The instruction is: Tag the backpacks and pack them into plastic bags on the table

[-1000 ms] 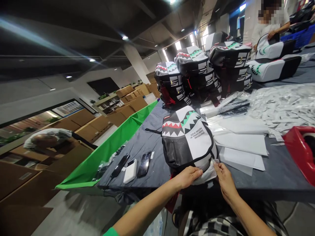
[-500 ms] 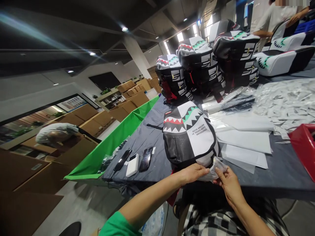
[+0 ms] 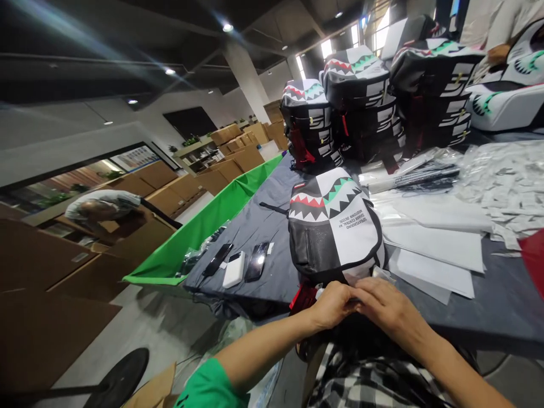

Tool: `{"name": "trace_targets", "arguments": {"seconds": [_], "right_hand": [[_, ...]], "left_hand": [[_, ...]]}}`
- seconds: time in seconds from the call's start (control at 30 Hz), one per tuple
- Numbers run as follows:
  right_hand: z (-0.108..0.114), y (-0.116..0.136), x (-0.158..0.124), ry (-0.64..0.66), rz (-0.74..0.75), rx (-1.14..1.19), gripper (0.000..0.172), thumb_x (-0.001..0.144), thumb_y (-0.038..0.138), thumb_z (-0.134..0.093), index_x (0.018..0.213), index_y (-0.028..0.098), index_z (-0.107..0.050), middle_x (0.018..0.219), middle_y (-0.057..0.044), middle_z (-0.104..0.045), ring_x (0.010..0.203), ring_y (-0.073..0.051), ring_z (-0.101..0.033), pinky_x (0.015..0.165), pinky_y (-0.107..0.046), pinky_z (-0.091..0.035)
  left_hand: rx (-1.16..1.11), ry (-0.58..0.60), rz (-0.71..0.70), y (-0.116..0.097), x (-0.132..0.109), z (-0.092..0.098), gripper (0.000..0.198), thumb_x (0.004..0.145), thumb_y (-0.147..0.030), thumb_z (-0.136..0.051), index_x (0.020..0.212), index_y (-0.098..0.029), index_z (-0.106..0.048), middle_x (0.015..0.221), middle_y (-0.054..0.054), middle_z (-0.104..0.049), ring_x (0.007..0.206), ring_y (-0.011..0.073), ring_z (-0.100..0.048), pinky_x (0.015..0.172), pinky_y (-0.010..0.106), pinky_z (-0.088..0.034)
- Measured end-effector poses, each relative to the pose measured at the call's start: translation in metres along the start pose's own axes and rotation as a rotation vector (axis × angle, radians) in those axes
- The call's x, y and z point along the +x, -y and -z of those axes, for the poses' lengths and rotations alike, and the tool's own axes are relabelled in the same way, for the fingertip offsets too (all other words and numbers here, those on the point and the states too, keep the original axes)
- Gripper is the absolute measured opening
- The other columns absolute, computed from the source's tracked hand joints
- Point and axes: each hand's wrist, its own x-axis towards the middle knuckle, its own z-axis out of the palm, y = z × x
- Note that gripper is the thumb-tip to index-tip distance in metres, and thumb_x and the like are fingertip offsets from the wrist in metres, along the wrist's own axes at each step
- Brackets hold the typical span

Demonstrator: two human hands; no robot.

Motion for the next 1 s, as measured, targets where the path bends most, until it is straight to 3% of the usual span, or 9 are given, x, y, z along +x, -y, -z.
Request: {"name": "trace_targets", "arguments": {"seconds": [0.07,0.23,0.33,0.43,0.5,0.57,0.73,0.83,1.0], "right_hand": [[-0.004,-0.003,0.015,0.128,0.247,-0.101,0.022,0.097,0.015,-0.05,0.114,0.02,-0.062,0.089,-0.005,-0.07,0.08,-0.021,-0.064,0.076,-0.035,-0.051],[-0.019,-0.009,0.037,0.188,0.388,-0.299,0.023,0.092,0.005,-0.045,0.08,0.021,-0.057,0.071,-0.002,-0.057,0.062,-0.019,-0.05,0.063,-0.034,-0.038],[-0.02,-0.007,0.042,0.116,0.47,-0.357,0.029,0.094,0.003,-0.04,0.077,0.02,-0.057,0.067,-0.002,-0.054,0.06,-0.018,-0.046,0.062,-0.034,-0.034],[-0.015,-0.008,0.044,0.054,0.531,-0.374,0.027,0.097,0.005,-0.04,0.087,0.017,-0.062,0.066,-0.002,-0.055,0.061,-0.018,-0.047,0.062,-0.034,-0.036],[-0.01,-0.011,0.043,0.029,0.535,-0.335,0.025,0.098,0.006,-0.041,0.093,0.017,-0.062,0.066,-0.001,-0.056,0.063,-0.018,-0.05,0.063,-0.034,-0.038],[-0.007,-0.018,0.038,0.019,0.506,-0.246,0.022,0.098,0.008,-0.044,0.098,0.019,-0.062,0.069,-0.002,-0.06,0.067,-0.018,-0.055,0.067,-0.035,-0.041],[-0.003,-0.04,0.017,0.048,0.367,-0.105,0.022,0.097,0.014,-0.05,0.111,0.024,-0.062,0.084,-0.003,-0.071,0.078,-0.02,-0.066,0.078,-0.037,-0.05],[-0.003,-0.05,0.008,0.036,0.293,-0.151,0.022,0.096,0.015,-0.049,0.111,0.023,-0.062,0.085,-0.005,-0.072,0.078,-0.021,-0.067,0.078,-0.037,-0.052],[-0.013,-0.053,0.013,-0.037,0.258,-0.128,0.021,0.098,0.012,-0.047,0.107,0.024,-0.061,0.078,-0.002,-0.067,0.071,-0.017,-0.062,0.07,-0.032,-0.051]], "left_hand": [[0.151,-0.055,-0.12,0.01,-0.003,-0.004,0.026,0.099,-0.038,-0.058,0.089,-0.018,-0.071,0.08,0.003,-0.071,0.071,0.0168,-0.064,0.064,0.025,-0.045],[0.476,-0.318,-0.393,0.059,-0.031,-0.018,0.022,0.102,-0.015,-0.044,0.097,-0.016,-0.066,0.08,0.004,-0.068,0.079,0.0159,-0.067,0.072,0.028,-0.055],[0.488,-0.495,-0.382,0.076,-0.049,-0.029,0.023,0.1,-0.008,-0.044,0.103,-0.017,-0.065,0.088,0.005,-0.07,0.088,0.016,-0.069,0.081,0.03,-0.059],[0.356,-0.549,-0.296,0.058,-0.056,-0.026,0.025,0.101,-0.029,-0.054,0.118,-0.012,-0.061,0.108,0.014,-0.071,0.105,0.0234,-0.068,0.093,0.039,-0.059],[0.129,-0.505,-0.184,0.033,-0.05,-0.012,0.05,0.099,-0.048,-0.056,0.131,-0.01,-0.054,0.121,0.019,-0.068,0.114,0.0274,-0.065,0.097,0.042,-0.057],[-0.133,-0.358,-0.062,0.009,-0.03,0.008,0.052,0.102,-0.054,-0.044,0.135,-0.013,-0.052,0.12,0.015,-0.069,0.113,0.0265,-0.066,0.096,0.04,-0.055],[-0.644,0.188,0.045,-0.008,0.044,0.031,0.072,0.105,-0.059,-0.016,0.098,-0.015,-0.073,0.079,0.007,-0.071,0.089,0.0221,-0.07,0.086,0.033,-0.054],[-0.883,0.42,0.169,-0.008,0.057,0.025,0.089,0.098,-0.073,-0.009,0.09,-0.013,-0.074,0.059,0.005,-0.063,0.067,0.0202,-0.068,0.075,0.034,-0.055],[-0.929,0.27,0.076,-0.008,0.026,0.027,0.067,0.097,-0.071,-0.037,0.083,-0.014,-0.069,0.08,0.006,-0.07,0.066,0.0154,-0.063,0.08,0.032,-0.053]]}}
